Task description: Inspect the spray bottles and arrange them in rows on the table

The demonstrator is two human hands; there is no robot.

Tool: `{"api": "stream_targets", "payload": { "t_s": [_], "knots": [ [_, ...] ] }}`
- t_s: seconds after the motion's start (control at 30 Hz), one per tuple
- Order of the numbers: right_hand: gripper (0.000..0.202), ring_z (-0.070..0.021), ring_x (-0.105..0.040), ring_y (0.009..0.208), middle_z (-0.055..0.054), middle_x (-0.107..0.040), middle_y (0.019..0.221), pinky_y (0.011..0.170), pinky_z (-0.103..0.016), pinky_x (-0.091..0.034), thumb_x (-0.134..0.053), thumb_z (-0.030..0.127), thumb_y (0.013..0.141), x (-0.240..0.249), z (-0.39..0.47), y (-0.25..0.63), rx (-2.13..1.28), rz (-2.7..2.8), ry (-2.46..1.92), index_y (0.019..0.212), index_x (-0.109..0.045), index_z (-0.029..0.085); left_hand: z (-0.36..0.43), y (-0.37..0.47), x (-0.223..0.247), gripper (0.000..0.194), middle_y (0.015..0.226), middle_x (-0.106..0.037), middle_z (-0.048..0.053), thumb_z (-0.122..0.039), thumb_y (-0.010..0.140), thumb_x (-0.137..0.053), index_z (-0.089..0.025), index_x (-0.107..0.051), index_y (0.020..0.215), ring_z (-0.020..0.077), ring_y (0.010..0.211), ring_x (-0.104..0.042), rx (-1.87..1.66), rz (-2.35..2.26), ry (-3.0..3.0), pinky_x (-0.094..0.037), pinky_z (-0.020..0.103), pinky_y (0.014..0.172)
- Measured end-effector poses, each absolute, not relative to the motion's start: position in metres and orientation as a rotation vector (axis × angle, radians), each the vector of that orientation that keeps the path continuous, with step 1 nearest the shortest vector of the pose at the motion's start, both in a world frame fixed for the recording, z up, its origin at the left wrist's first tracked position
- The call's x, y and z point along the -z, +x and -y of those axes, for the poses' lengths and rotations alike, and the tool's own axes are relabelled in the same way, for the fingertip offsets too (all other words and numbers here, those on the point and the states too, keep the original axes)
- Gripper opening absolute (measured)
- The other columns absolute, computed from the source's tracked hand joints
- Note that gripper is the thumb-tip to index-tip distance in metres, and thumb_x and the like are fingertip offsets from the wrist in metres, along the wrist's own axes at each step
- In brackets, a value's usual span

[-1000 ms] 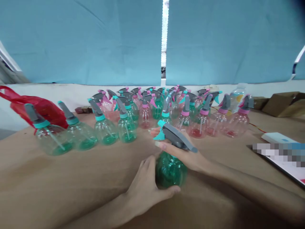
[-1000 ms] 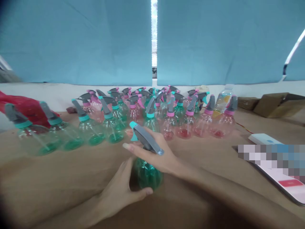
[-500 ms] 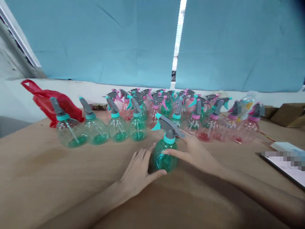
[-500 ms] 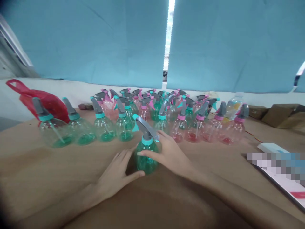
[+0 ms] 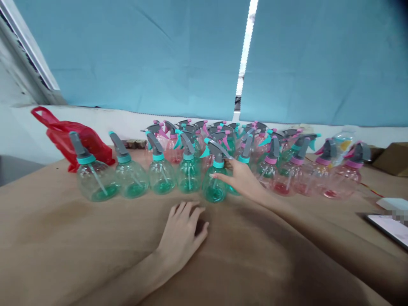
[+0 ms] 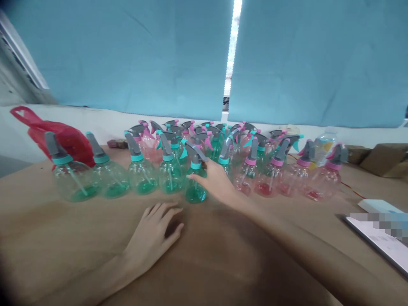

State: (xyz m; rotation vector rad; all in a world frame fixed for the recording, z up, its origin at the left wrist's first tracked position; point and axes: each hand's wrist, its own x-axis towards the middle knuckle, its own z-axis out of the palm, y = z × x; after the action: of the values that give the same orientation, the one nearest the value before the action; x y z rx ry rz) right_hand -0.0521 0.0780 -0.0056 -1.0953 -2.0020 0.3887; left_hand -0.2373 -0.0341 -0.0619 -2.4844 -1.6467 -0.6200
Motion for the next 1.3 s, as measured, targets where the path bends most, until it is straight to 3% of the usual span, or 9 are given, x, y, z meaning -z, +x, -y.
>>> {"api": "stream_targets", "payload": {
  "t_s": [0.37, 0.6, 0.73, 0.8, 1.03, 1.13, 1.3],
  "knots": [
    [0.039, -0.0277, -0.064, 0.086, -0.011, -0.068, 0.092, 0.072, -0.038, -0.048, -0.067, 0.036, 0.079, 0.006, -0.094, -0.063, -0.318, 1.988, -1.16, 0.109, -0.058, 0.012, 0.034, -0.238, 0.06, 0.019, 0.114, -0.062, 0.01, -0.023, 0.087, -0.054, -0.019, -0.061, 0.104, 0.0293, 0.107, -0.056, 0.61, 1.643, -2.517, -0.042, 0.047, 0.088],
    [0.063, -0.0327, -0.059, 0.111, -0.018, -0.062, 0.122, 0.086, -0.045, -0.049, -0.065, 0.05, 0.078, 0.001, -0.067, -0.048, -0.35, 1.976, -1.183, 0.127, -0.051, 0.013, 0.034, -0.238, 0.059, 0.02, 0.113, -0.062, 0.009, -0.028, 0.09, -0.053, -0.019, -0.061, 0.106, 0.0293, 0.108, -0.055, 0.594, 1.658, -2.53, -0.042, 0.048, 0.09],
    [0.03, -0.0245, -0.069, 0.085, -0.007, -0.074, 0.097, 0.074, -0.038, -0.053, -0.06, 0.044, 0.084, -0.008, -0.042, -0.007, -0.354, 2.01, -1.258, 0.102, -0.067, 0.021, 0.032, -0.241, 0.062, 0.022, 0.114, -0.062, 0.009, -0.031, 0.092, -0.05, -0.019, -0.061, 0.107, 0.0292, 0.108, -0.055, 0.61, 1.609, -2.549, -0.042, 0.048, 0.091],
    [0.025, -0.0233, -0.07, 0.074, -0.006, -0.075, 0.092, 0.071, -0.038, -0.052, -0.059, 0.042, 0.085, -0.01, -0.04, 0.011, -0.208, 1.96, -1.381, 0.096, -0.067, 0.021, 0.032, -0.242, 0.062, 0.022, 0.114, -0.062, 0.008, -0.033, 0.093, -0.049, -0.02, -0.061, 0.107, 0.0288, 0.108, -0.056, 0.627, 1.592, -2.549, -0.042, 0.048, 0.092],
    [0.065, -0.0389, -0.061, 0.106, -0.022, -0.064, 0.117, 0.081, -0.049, -0.047, -0.058, 0.056, 0.081, 0.005, -0.069, 0.011, -0.069, 1.871, -1.522, 0.125, -0.052, 0.009, 0.034, -0.24, 0.058, 0.023, 0.115, -0.062, 0.008, -0.033, 0.093, -0.047, -0.021, -0.06, 0.108, 0.0291, 0.109, -0.056, 0.653, 1.578, -2.583, -0.042, 0.049, 0.092],
    [0.07, -0.0385, -0.062, 0.102, -0.023, -0.065, 0.111, 0.076, -0.047, -0.049, -0.054, 0.061, 0.08, 0.012, -0.082, 0.0, -0.092, 1.86, -1.553, 0.125, -0.049, 0.008, 0.035, -0.238, 0.057, 0.023, 0.116, -0.061, 0.008, -0.033, 0.094, -0.047, -0.022, -0.06, 0.108, 0.0288, 0.108, -0.056, 0.658, 1.583, -2.601, -0.043, 0.049, 0.092],
    [0.057, -0.0362, -0.065, 0.085, -0.017, -0.067, 0.09, 0.063, -0.043, -0.047, -0.051, 0.063, 0.08, 0.015, -0.093, -0.004, -0.125, 1.873, -1.594, 0.106, -0.054, 0.012, 0.037, -0.234, 0.055, 0.021, 0.117, -0.059, 0.007, -0.031, 0.095, -0.046, -0.022, -0.058, 0.109, 0.0275, 0.11, -0.055, 0.687, 1.608, -2.656, -0.042, 0.05, 0.094]
  ]
}}
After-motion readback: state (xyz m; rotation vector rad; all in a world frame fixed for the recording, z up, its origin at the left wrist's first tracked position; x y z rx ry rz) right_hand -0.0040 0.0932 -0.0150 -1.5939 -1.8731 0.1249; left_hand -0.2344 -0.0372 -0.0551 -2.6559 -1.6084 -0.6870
